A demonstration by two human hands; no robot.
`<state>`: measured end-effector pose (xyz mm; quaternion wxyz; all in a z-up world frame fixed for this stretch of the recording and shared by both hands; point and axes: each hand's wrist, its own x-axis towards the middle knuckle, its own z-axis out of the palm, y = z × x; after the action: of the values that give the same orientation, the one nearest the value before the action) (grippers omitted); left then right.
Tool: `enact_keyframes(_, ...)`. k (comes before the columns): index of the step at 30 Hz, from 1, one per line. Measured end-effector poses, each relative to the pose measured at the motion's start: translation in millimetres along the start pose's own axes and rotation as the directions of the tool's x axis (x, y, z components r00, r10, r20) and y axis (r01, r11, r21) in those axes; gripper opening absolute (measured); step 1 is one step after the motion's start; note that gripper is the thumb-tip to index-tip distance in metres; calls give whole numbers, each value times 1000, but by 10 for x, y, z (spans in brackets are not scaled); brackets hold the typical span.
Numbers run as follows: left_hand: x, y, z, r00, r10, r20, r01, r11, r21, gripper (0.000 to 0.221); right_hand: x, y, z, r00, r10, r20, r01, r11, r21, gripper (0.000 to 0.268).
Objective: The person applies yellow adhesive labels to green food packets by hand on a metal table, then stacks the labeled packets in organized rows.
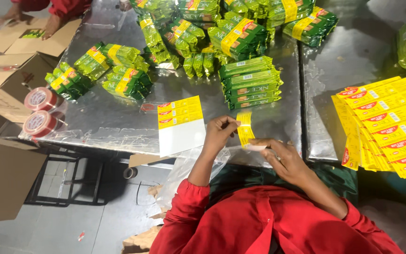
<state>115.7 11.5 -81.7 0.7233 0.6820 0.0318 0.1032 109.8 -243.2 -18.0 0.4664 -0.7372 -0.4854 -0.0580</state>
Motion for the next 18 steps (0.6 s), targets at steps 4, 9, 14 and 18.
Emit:
enact_keyframes(4, 67, -17, 104, 994, 53, -95, -62, 994, -90, 11, -69, 258, -124, 992, 84, 92, -119, 848, 516, 42)
enact_keyframes(9, -108, -47, 481, 997, 75, 6, -74, 994, -86, 8, -22, 678, 75, 888, 411, -207, -301, 859, 414, 26)
enact_keyframes(14, 133, 60, 582, 987, 152, 47, -158, 909, 385, 24, -59, 973, 86, 832, 456, -316, -315, 857, 407, 12)
enact_keyframes(18, 921, 168, 172, 870, 471, 148, -329, 330, 885, 64, -123, 996, -134, 756, 597, -269, -350, 716, 604, 12)
